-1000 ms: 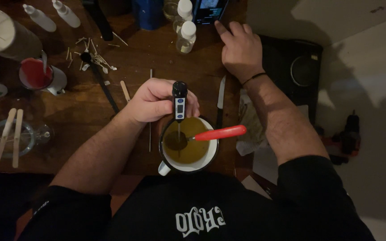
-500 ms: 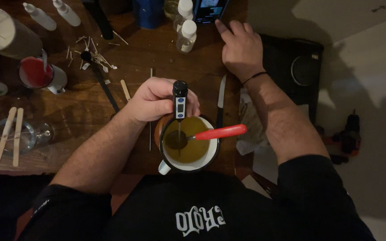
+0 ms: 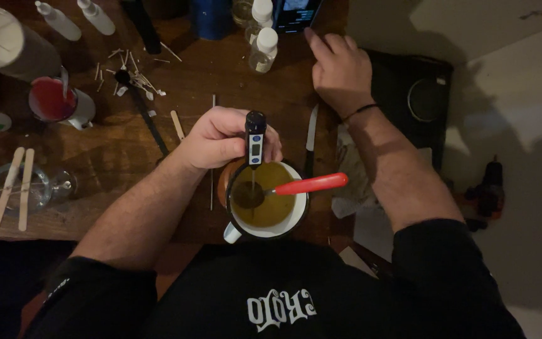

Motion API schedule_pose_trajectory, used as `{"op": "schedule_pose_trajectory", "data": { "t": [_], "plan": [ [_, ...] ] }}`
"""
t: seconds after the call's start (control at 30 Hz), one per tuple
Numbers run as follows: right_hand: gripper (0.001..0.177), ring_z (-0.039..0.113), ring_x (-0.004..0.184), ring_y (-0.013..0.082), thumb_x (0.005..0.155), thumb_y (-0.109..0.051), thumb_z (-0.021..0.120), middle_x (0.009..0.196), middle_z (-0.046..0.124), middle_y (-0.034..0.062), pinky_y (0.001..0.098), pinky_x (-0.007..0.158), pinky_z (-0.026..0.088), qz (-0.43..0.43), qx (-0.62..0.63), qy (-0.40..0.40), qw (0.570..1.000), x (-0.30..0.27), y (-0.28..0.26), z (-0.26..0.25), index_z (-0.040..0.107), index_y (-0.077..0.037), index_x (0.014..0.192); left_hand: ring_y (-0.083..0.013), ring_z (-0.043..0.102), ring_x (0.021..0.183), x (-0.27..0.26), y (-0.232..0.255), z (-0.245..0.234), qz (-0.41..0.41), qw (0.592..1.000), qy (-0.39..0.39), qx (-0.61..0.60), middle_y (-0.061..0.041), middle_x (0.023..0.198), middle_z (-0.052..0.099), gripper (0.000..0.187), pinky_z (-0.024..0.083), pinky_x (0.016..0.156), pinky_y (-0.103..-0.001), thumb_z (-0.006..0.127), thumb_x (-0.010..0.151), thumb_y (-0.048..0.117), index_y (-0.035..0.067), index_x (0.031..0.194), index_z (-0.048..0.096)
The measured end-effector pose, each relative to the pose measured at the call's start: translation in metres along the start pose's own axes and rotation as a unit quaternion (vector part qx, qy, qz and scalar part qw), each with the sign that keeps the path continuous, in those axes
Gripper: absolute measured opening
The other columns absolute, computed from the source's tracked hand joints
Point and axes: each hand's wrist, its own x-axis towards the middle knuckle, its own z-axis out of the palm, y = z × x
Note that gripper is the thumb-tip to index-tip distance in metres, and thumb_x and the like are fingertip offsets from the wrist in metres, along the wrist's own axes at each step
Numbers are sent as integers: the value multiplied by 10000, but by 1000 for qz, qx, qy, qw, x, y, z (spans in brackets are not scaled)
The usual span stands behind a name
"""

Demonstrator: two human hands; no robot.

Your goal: Stirring melted wax in a mug and monitoring its temperature with a digital thermometer.

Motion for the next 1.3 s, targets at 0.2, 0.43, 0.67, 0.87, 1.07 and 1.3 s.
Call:
{"op": "schedule_pose_trajectory", "data": {
  "t": [0.2, 0.43, 0.67, 0.87, 1.07, 1.3],
  "plan": [
    [568, 559, 810, 279, 936, -111, 677, 899, 558, 57, 410, 556, 481, -18, 10, 57, 998, 22, -2, -27, 604, -171, 1496, -335, 721, 903, -2, 1, -1, -13, 1000, 4, 19, -197, 994, 686, 407, 604, 862, -431, 607, 1049, 386, -17, 1007, 654],
    [505, 629, 909, 316, 976, -134, 711, 979, 624, 84, 420, 566, 537, -19, 3, 66, 998, 46, -14, -44, 576, -209, 1457, -351, 719, 888, -4, 1, 1, -16, 1000, 18, 17, -207, 970, 672, 438, 601, 839, -438, 622, 1038, 400, -35, 1006, 649],
    [119, 624, 764, 308, 988, -202, 699, 954, 621, 73, 408, 438, 476, -22, -34, 86, 995, 55, -9, -32, 636, -158, 1079, -350, 710, 918, -5, -3, -2, 3, 1000, 3, -17, -173, 983, 670, 348, 612, 893, -462, 625, 1054, 340, -7, 1056, 655],
    [39, 607, 794, 303, 997, -131, 687, 936, 620, 57, 395, 496, 460, -48, 8, 107, 993, 53, -14, -47, 649, -135, 1003, -355, 706, 903, -6, -3, -1, 2, 1000, 6, -12, -186, 969, 667, 360, 596, 870, -451, 630, 1046, 358, -1, 1038, 646],
    [304, 624, 759, 258, 948, -162, 681, 831, 590, 14, 385, 490, 477, -23, 1, 75, 997, 21, -13, -43, 756, -227, 1234, -352, 714, 928, -8, -5, -2, -5, 1000, 13, -18, -168, 969, 671, 390, 600, 895, -457, 650, 1034, 367, -21, 1062, 654],
    [204, 664, 778, 244, 1066, -77, 552, 882, 723, 132, 376, 730, 532, 123, 396, -20, 910, -32, -43, -98, 751, -28, 1070, -317, 717, 906, -7, -16, -1, 39, 999, 17, -32, -203, 958, 693, 348, 582, 815, -403, 675, 1007, 285, -58, 1068, 673]
  ]
}}
